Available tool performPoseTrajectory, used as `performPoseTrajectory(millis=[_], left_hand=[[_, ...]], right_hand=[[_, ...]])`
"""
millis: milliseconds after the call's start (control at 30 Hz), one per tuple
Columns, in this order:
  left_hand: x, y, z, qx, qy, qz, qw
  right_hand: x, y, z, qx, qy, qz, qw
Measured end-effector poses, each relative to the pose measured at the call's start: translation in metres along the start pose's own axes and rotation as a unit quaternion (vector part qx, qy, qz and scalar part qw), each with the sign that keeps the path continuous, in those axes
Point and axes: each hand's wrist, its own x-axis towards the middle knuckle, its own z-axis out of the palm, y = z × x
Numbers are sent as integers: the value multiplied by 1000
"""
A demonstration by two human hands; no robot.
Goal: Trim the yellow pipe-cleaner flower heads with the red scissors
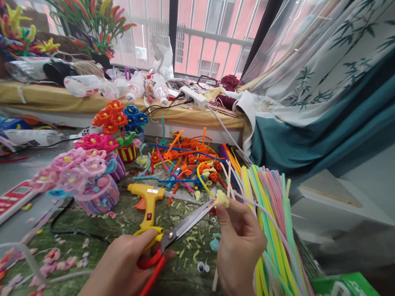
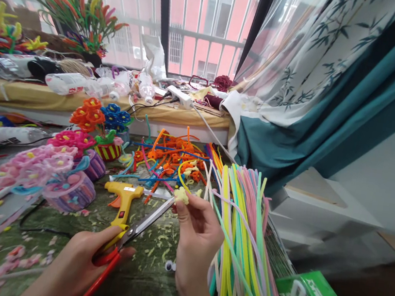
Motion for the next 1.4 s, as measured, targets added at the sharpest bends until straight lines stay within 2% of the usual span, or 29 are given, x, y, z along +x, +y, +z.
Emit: performPoseTrajectory(millis=[133,433,1133,1400], left_hand=[[-1,-2,3,-4,0,-4,1000],[0,5,-2,-23,-38,-7,999],[-3,-15,14,-56,-9,24,998],[-2,-6,4,-94,-17,20,995]], right_hand=[[0,2,-1,4,3,-1,1000],[0,4,1,21,8,0,1000],[-1,1,1,-1,5,12,1000],[-1,1,1,7,-17,21,1000]])
